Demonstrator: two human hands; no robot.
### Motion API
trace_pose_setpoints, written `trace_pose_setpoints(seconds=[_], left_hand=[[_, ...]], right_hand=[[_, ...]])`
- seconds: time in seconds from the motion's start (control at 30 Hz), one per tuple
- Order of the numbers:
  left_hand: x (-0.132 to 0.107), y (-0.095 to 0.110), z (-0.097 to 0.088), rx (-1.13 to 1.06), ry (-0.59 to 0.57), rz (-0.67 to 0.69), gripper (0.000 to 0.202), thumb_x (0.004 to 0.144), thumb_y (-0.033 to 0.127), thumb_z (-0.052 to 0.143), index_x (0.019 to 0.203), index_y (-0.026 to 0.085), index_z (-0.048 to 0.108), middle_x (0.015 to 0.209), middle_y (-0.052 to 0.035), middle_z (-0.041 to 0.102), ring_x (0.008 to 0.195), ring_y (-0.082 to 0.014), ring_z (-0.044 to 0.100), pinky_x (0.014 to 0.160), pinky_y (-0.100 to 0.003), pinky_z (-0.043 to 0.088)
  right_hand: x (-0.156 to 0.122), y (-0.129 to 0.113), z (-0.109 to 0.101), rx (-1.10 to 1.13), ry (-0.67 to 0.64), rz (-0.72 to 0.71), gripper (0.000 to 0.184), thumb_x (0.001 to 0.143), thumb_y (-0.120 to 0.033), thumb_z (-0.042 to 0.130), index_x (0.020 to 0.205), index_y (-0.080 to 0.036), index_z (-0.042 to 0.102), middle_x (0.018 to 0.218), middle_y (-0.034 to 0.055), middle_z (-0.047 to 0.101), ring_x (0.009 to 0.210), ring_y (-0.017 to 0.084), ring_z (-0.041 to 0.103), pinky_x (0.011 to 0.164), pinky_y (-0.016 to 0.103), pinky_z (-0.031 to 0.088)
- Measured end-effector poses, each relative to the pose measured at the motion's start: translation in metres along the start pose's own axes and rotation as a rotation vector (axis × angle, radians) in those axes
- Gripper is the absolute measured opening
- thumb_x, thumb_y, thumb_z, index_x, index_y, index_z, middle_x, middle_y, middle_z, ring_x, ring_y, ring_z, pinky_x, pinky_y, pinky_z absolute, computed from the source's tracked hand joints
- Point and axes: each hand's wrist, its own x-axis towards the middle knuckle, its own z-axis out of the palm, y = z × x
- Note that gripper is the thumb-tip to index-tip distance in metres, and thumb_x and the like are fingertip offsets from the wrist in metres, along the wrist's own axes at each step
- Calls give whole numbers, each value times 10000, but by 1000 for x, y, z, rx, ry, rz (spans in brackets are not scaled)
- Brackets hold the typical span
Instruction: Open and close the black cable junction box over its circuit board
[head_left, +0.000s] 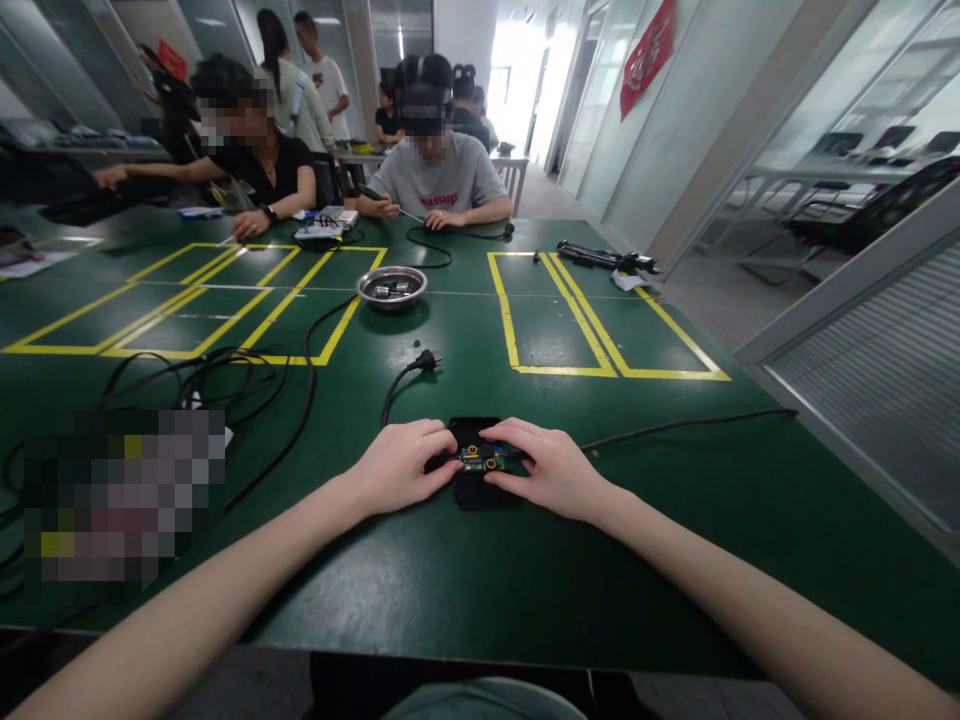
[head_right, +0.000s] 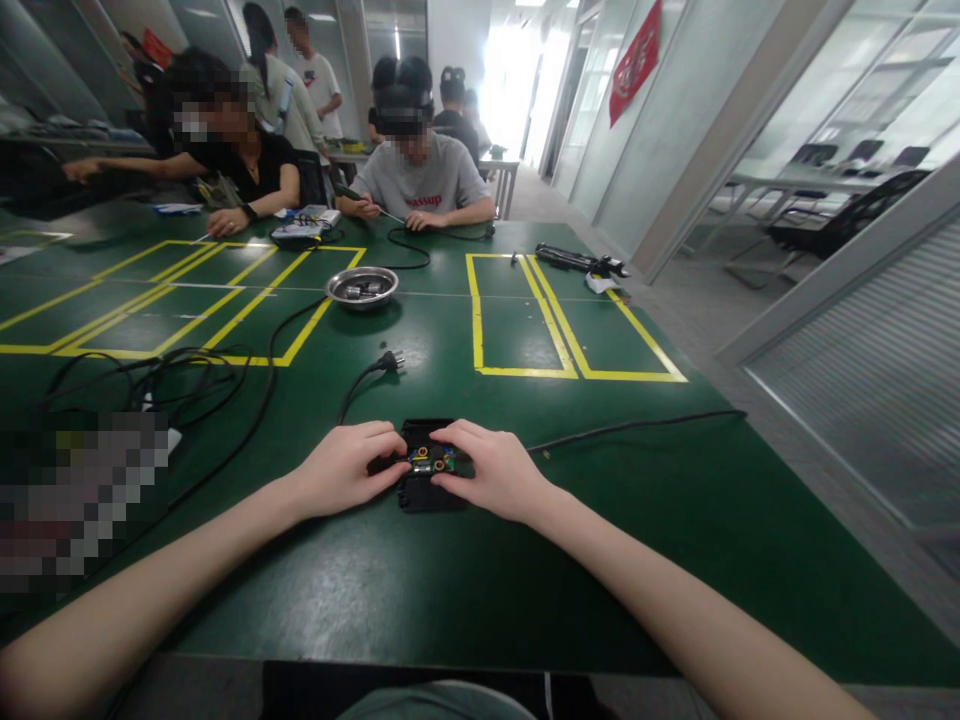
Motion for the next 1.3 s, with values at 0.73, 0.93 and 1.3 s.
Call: trace_pose_setpoints(seconds=[0.73,0.93,1.3], left_hand=[[-5,8,-13,-218,-66,167,84,835,219,552,793,184,616,643,23,611,492,-96,519,501,-214,362],[-1,4,-14,-106,-102,101,131,854,230,549,754,185,621,640,20,602,520,-112,538,523,-226,356],[-1,1,-13,-27,-81,74,123,856,237,559,766,190,628,657,18,607,552,-124,546,536,-234,349]], right_hand=[[-7,7,-30,-104,-121,-188,344,1018,-252,456,714,-185,603,597,-7,581,513,105,506,546,236,338],[-4,7,-25,-166,-78,-120,340,1027,-278,458,752,-184,636,640,16,636,548,127,558,567,245,360],[-2,11,-17,-230,-90,-65,345,1040,-268,446,754,-186,622,704,34,654,616,149,596,609,262,381]])
